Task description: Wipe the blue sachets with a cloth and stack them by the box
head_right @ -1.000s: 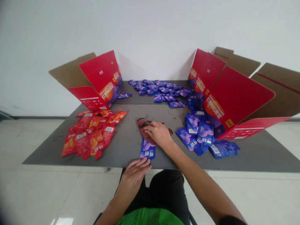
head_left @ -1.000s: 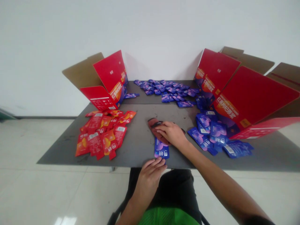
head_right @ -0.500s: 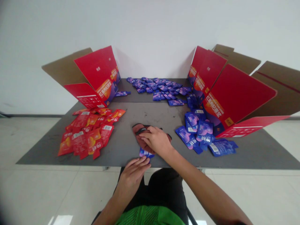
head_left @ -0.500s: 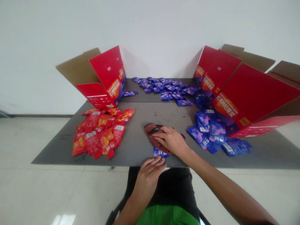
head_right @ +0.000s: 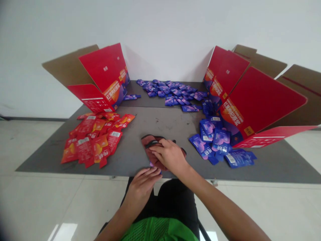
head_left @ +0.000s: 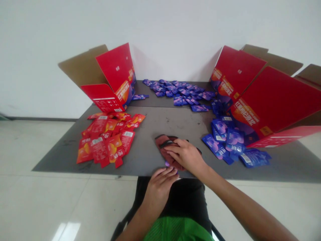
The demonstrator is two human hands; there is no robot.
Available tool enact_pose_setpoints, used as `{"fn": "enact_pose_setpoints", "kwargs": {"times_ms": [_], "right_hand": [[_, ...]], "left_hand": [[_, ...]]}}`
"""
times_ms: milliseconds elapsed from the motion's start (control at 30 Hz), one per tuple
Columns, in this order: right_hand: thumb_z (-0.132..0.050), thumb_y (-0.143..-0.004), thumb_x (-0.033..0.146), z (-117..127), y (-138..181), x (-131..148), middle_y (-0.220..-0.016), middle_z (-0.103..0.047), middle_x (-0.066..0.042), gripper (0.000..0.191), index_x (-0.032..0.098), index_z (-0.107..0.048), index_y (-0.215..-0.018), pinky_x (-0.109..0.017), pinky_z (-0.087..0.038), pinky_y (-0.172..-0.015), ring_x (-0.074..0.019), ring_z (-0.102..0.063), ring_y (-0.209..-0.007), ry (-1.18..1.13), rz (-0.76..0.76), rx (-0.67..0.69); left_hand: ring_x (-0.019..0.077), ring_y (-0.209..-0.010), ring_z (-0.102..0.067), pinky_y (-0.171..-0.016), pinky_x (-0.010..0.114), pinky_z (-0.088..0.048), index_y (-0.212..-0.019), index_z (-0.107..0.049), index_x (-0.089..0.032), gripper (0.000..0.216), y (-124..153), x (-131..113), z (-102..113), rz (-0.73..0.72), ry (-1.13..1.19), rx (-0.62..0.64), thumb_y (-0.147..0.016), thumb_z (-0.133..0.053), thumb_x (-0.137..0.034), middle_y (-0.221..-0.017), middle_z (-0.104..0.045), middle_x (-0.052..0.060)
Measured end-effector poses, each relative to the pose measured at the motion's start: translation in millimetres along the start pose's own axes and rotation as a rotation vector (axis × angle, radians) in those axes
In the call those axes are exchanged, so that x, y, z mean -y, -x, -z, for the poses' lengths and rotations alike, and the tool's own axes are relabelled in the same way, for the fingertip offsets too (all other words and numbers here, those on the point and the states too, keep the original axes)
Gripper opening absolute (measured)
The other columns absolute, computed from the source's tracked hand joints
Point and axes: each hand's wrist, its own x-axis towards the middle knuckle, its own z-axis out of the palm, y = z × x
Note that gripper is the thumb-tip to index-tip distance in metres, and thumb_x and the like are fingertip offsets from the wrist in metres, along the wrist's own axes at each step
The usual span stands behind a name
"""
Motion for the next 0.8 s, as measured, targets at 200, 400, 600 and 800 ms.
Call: {"fn": "enact_pose_setpoints", "kwargs": {"times_ms": [200,400,600,800], "right_hand": [[-0.057,-0.104,0.037,25,-49,-29,-0.109,-0.069,-0.007,0.029,0.033,-0.075,-0.126,-0.033,-0.05,-0.089,-0.0227,-0.066,-0.102,0.104,-0.138,-0.044],[-0.059,-0.103,0.032,23,19,21,-0.105,-0.069,-0.004,0.025,0.035,-0.076,-0.12,-0.031,-0.05,-0.081,-0.0199,-0.064,-0.093,0.027,0.01,0.025],[-0.057,-0.104,0.038,0,-14,-8,-0.114,-0.069,-0.005,0.027,0.039,-0.074,-0.125,-0.031,-0.049,-0.088,-0.0206,-0.065,-0.102,0.044,-0.068,0.017],[-0.054,-0.105,0.036,29,-42,-17,-0.112,-0.069,-0.008,0.03,0.033,-0.074,-0.127,-0.033,-0.049,-0.088,-0.0226,-0.064,-0.101,0.102,-0.118,-0.087]], "left_hand": [[0.0195,-0.12,-0.07,-0.102,0.039,-0.056,-0.119,-0.071,-0.019,0.033,2,3,-1,-0.019,-0.024,-0.008,-0.102,-0.046,-0.005,-0.124,-0.076,0.005],[0.0185,-0.095,-0.076,-0.097,0.04,-0.057,-0.108,-0.074,-0.02,0.03,0,-1,-2,0.027,0.023,-0.021,-0.104,-0.046,-0.01,-0.101,-0.08,0.003],[0.0204,-0.117,-0.072,-0.102,0.04,-0.055,-0.121,-0.07,-0.019,0.032,0,1,0,-0.018,0.011,-0.022,-0.105,-0.044,-0.009,-0.121,-0.077,0.006],[0.0199,-0.119,-0.071,-0.102,0.039,-0.054,-0.119,-0.07,-0.018,0.031,0,1,0,-0.025,-0.014,-0.02,-0.106,-0.043,-0.009,-0.124,-0.076,0.005]]}}
